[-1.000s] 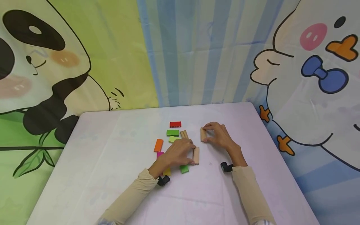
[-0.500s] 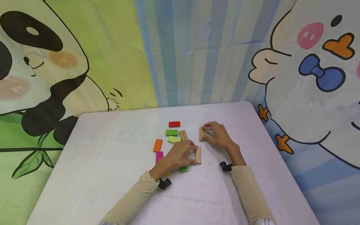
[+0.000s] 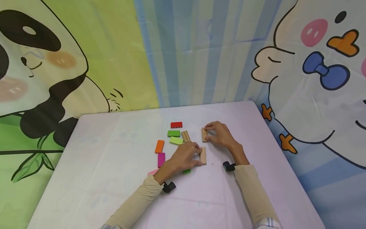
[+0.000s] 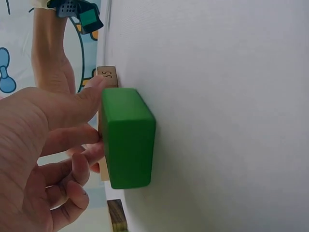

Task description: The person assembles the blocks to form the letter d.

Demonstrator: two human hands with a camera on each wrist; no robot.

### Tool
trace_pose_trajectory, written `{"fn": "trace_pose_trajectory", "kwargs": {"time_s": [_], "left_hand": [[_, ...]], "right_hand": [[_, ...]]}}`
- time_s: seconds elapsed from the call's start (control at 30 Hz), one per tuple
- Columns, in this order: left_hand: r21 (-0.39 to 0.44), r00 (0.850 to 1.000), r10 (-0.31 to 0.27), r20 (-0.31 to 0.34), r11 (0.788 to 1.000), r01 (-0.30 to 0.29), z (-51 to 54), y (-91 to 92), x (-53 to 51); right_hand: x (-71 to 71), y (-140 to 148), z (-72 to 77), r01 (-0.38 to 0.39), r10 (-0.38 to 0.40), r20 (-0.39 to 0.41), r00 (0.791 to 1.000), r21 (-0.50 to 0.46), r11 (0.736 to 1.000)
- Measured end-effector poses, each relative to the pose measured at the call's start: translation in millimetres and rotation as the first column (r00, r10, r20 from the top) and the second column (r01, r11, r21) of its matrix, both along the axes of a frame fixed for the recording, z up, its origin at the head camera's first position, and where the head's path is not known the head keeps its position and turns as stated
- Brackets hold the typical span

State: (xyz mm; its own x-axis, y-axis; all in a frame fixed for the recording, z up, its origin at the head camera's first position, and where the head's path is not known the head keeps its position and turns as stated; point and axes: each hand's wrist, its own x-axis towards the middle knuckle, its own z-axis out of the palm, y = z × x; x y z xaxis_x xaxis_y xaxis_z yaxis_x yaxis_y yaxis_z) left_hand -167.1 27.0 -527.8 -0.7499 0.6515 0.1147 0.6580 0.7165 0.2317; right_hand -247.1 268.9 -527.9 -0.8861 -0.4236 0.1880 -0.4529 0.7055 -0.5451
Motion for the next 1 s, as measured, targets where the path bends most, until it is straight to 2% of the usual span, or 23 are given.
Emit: {"fn": "trace_pose_trajectory", "kwargs": {"time_s": [0.2,0.37,0.73,1.0], "left_hand": [[0.002,1.000,-0.011,-0.012,1.000,0.011,-1.9,8.7,1.6],[-0.010,1.000,-0.008,-0.026,1.000,0.008,-5.9,13.2,4.0],[-0.050,0.998,0.005,-0.070,0.999,-0.009,-2.2,21.7,6.8],[-0.050,0.998,0.008,-0.063,0.999,-0.011,-1.5,24.9,7.7]], "right_hand": [[1.5,0.4,0.5,0.015,-0.015,0.009,1.000,-0.020,1.000],[4.8,-1.0,3.1,0.009,-0.009,0.024,1.000,-0.001,1.000],[7.7,0.9,6.4,0.030,-0.031,0.039,0.999,0.028,0.999],[15.1,2.1,8.5,0.031,-0.033,0.052,0.998,0.030,0.999]]}}
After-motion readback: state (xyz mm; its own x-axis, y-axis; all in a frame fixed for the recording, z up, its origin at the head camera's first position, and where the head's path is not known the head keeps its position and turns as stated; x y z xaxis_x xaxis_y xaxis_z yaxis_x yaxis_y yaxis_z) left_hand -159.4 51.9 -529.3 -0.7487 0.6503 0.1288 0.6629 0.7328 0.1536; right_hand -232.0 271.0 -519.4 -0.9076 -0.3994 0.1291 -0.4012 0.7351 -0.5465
